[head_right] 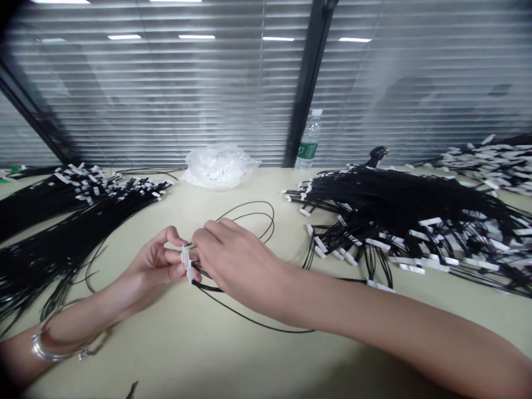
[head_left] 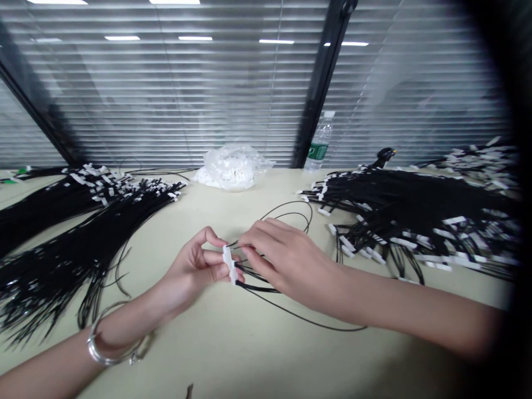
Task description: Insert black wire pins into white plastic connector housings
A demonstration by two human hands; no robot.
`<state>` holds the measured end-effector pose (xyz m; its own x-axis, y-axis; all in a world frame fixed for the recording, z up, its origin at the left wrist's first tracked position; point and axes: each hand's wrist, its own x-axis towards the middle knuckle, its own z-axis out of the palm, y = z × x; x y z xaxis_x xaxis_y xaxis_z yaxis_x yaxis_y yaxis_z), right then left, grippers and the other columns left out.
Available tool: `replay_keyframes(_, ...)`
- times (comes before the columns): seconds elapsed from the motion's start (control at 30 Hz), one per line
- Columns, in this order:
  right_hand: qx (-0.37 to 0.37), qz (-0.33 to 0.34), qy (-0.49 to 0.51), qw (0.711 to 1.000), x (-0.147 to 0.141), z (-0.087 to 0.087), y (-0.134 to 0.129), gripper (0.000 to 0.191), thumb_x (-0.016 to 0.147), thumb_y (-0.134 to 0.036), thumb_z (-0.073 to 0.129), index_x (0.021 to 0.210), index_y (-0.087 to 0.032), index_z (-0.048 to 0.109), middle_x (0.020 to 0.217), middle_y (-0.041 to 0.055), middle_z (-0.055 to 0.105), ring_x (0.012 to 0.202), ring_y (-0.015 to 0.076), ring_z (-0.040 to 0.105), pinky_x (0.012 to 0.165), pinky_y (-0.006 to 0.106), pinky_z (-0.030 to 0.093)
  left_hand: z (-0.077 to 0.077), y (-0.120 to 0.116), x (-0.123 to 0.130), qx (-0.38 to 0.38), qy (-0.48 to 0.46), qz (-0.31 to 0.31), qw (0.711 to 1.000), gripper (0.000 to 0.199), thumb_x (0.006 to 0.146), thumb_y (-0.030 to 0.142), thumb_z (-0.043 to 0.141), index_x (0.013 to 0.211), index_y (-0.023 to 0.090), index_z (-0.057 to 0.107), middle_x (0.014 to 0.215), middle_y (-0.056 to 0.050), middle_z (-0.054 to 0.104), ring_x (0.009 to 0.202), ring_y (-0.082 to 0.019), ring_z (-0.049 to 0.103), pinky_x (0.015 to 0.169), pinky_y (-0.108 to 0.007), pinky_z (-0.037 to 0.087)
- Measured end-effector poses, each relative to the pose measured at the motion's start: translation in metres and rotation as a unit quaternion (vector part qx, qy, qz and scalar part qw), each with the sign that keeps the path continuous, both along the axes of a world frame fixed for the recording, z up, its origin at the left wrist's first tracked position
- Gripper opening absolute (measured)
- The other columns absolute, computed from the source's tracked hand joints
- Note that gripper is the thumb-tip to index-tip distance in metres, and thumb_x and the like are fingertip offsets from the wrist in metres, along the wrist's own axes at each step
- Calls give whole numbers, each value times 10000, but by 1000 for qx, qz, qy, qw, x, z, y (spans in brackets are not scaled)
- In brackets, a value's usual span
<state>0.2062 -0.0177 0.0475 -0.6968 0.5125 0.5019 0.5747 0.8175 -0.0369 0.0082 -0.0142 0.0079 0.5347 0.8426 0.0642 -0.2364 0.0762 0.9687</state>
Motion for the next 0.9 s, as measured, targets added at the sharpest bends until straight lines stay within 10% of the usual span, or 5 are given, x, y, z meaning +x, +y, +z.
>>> replay_keyframes(0.9, 129, -2, -57, 990, 3, -1, -2, 198, 889, -198, 401, 747, -143, 528, 663, 16, 491, 622, 119, 378, 593, 263, 304, -4, -1, 0, 50, 22, 5, 999, 226, 823, 99, 561, 899, 203, 375, 767, -37, 726, 712, -163, 667, 739, -348, 485)
